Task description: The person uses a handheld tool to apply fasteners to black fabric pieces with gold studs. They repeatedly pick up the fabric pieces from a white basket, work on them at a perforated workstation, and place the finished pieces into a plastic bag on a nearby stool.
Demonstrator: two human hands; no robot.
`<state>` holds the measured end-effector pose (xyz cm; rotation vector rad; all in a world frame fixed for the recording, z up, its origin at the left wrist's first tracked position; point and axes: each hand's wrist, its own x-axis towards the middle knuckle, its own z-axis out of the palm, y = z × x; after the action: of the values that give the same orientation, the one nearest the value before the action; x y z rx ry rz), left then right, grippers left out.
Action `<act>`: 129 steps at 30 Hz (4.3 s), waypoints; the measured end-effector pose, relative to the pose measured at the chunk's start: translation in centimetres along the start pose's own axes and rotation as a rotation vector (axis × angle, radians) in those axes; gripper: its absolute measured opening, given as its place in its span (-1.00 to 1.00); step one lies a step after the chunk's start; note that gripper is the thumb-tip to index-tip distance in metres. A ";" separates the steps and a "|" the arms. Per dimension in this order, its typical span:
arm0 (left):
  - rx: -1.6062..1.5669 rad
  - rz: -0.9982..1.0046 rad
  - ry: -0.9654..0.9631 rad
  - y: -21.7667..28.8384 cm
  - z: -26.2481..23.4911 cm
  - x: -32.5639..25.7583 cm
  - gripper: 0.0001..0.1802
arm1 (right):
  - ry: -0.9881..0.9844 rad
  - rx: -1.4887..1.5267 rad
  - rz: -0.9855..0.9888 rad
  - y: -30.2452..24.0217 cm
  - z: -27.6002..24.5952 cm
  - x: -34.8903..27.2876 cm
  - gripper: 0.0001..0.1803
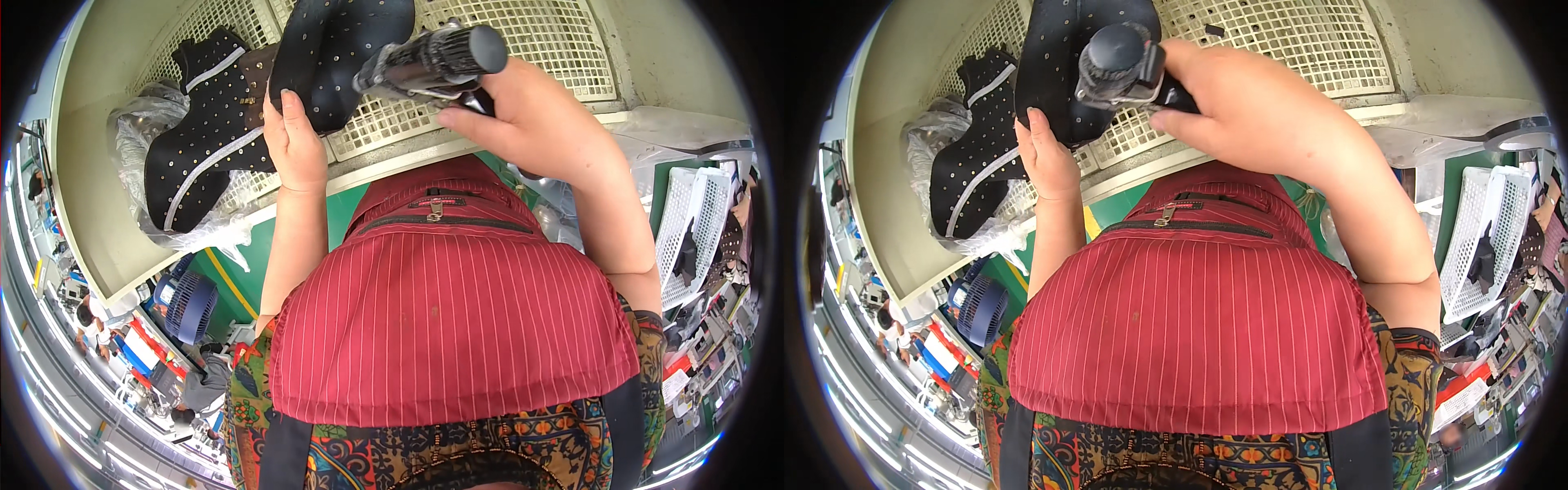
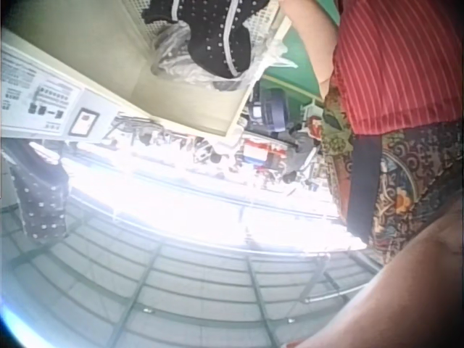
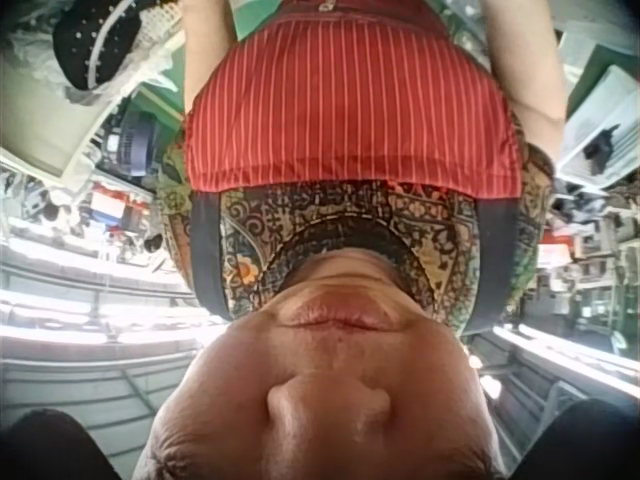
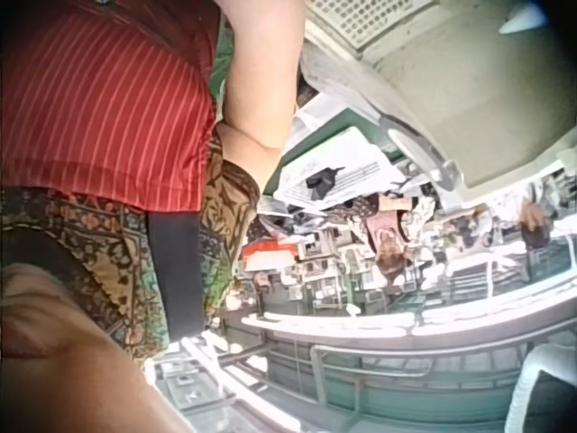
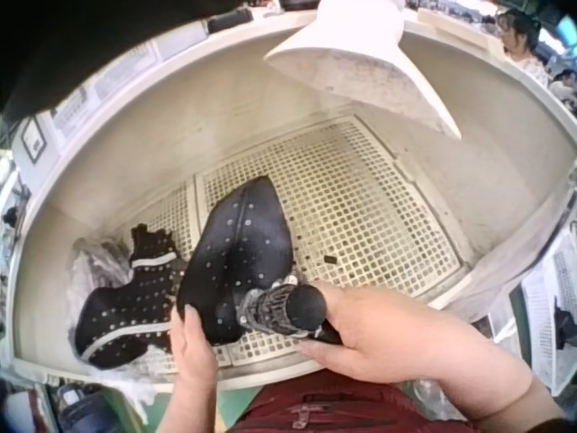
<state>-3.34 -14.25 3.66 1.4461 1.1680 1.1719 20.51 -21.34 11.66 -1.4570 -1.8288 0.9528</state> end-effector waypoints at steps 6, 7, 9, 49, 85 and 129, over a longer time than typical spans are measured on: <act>0.061 0.047 -0.030 0.5 0.5 -0.7 -0.51 | -0.164 -0.048 0.042 -0.5 0.8 0.9 -0.64; 0.060 0.071 -0.039 0.5 0.6 -0.6 -0.51 | -0.159 -0.067 0.027 -0.5 0.6 0.8 -0.64; 0.055 0.121 -0.052 0.2 0.6 -0.4 -0.50 | -0.143 -0.103 0.053 -0.7 -0.1 0.5 -0.63; 0.381 0.560 -0.499 13.3 2.9 9.9 -0.53 | 0.363 -0.552 -0.083 -7.0 -5.9 7.1 -0.76; 0.125 -0.212 -0.546 5.6 1.0 12.8 -0.53 | 0.585 -0.683 0.610 7.0 -3.7 -4.0 -0.57; 0.157 -0.360 -0.614 7.0 3.4 13.0 -0.63 | 0.244 -0.286 0.300 -1.5 -2.9 1.1 -0.61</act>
<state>2.18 -2.71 11.74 1.4843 1.0303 0.3500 21.83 -20.02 14.60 -1.9722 -1.6440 0.6272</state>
